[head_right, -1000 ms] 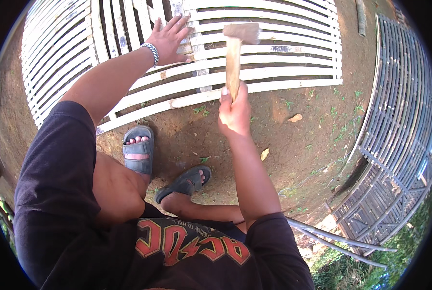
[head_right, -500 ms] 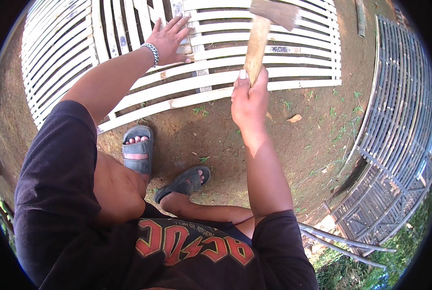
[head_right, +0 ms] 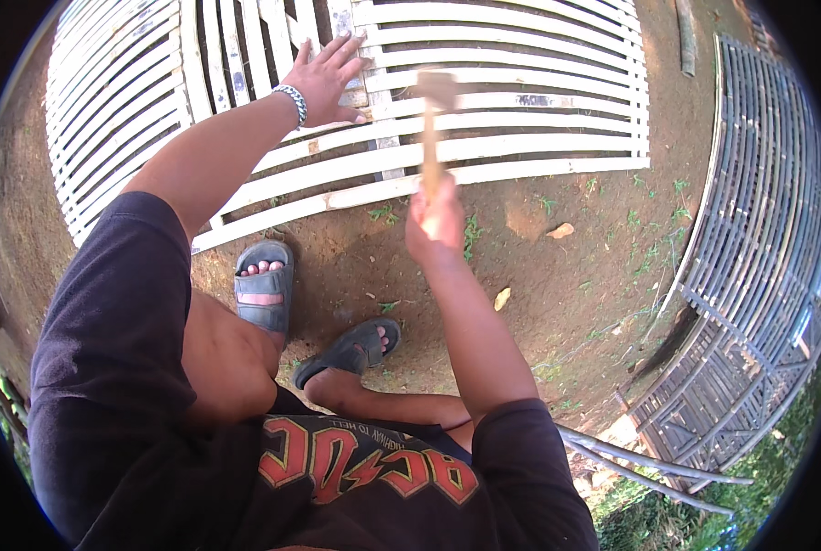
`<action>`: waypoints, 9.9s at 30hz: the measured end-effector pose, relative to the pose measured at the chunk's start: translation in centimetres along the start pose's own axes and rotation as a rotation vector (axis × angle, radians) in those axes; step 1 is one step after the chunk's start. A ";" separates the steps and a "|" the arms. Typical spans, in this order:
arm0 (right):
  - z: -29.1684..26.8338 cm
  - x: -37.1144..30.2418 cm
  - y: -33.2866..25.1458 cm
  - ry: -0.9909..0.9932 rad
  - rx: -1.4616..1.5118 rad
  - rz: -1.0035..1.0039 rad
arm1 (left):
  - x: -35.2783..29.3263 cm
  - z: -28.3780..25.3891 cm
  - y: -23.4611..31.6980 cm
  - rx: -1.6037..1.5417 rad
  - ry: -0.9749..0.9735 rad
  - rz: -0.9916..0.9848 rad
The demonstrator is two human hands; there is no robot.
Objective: The person assembles a rectangular bamboo lattice structure on the ground. They use a hammer to drive nails into the bamboo slats, securing them to a frame. The person adjusts the position of the structure and continues hammering along the edges to complete the assembly.
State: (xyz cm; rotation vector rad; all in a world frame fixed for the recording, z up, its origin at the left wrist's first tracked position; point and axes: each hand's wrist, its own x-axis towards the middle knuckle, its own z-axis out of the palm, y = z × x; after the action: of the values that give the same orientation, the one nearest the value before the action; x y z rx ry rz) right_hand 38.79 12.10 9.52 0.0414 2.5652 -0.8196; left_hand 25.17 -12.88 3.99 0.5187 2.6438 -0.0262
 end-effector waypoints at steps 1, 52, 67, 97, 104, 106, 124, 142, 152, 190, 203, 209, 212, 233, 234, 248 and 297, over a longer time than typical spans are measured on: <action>-0.2 -0.2 -0.1 -0.232 -0.296 0.181 | -0.1 0.1 0.0 -0.006 0.005 0.001; -1.0 -1.6 -0.6 0.070 0.452 0.236 | -1.2 -1.1 1.9 -0.065 -0.135 -0.098; 0.2 -2.6 -1.5 0.395 0.707 0.041 | -1.2 -1.1 1.8 -0.072 -0.145 -0.099; 2.0 -5.6 3.6 0.047 0.273 0.348 | -1.0 -1.1 2.0 -0.072 -0.126 -0.091; 1.4 -8.5 4.4 0.117 0.495 0.325 | -3.5 -0.2 4.8 -0.163 -0.097 -0.056; 1.2 -8.9 3.4 0.175 0.509 0.254 | -3.9 0.7 5.2 -0.109 -0.112 -0.063; 0.9 -8.3 0.6 0.123 0.433 0.263 | -3.3 0.9 5.6 -0.214 -0.151 -0.157; 3.3 -7.8 2.5 -0.007 0.088 0.286 | -3.2 0.2 5.7 -0.196 -0.188 -0.138; 2.9 -7.1 1.3 -0.169 -0.028 0.364 | -3.2 0.8 5.4 -0.194 -0.174 -0.131; 3.1 -10.1 5.4 -0.103 -0.097 0.296 | -5.8 1.1 8.7 -0.140 -0.169 -0.066; 4.5 -12.1 3.2 -0.086 0.497 0.590 | -5.9 1.5 8.2 -0.143 -0.188 -0.059; 6.5 -12.6 4.2 0.069 0.288 0.344 | -5.7 1.6 8.4 -0.146 -0.155 -0.067; 6.7 -12.2 4.3 -0.033 0.224 0.412 | -5.6 1.6 8.4 -0.151 -0.155 -0.068; 4.7 -10.7 3.6 0.038 0.235 0.396 | -5.8 1.9 8.4 -0.164 -0.165 -0.072; 5.3 -11.2 3.9 0.126 0.363 0.335 | -5.8 2.0 8.3 -0.160 -0.158 -0.080; 5.1 -11.2 4.4 0.037 0.087 0.288 | -5.4 2.3 8.4 -0.164 -0.121 -0.069; 12.5 -1.6 3.4 0.502 0.015 0.360 | -10.4 4.2 9.6 0.138 0.037 0.447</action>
State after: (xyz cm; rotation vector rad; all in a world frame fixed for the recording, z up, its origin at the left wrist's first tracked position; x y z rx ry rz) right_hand 45.75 8.09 -0.69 0.7798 2.8734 -0.7571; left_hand 39.02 -8.11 5.30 1.1528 2.5118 -0.0624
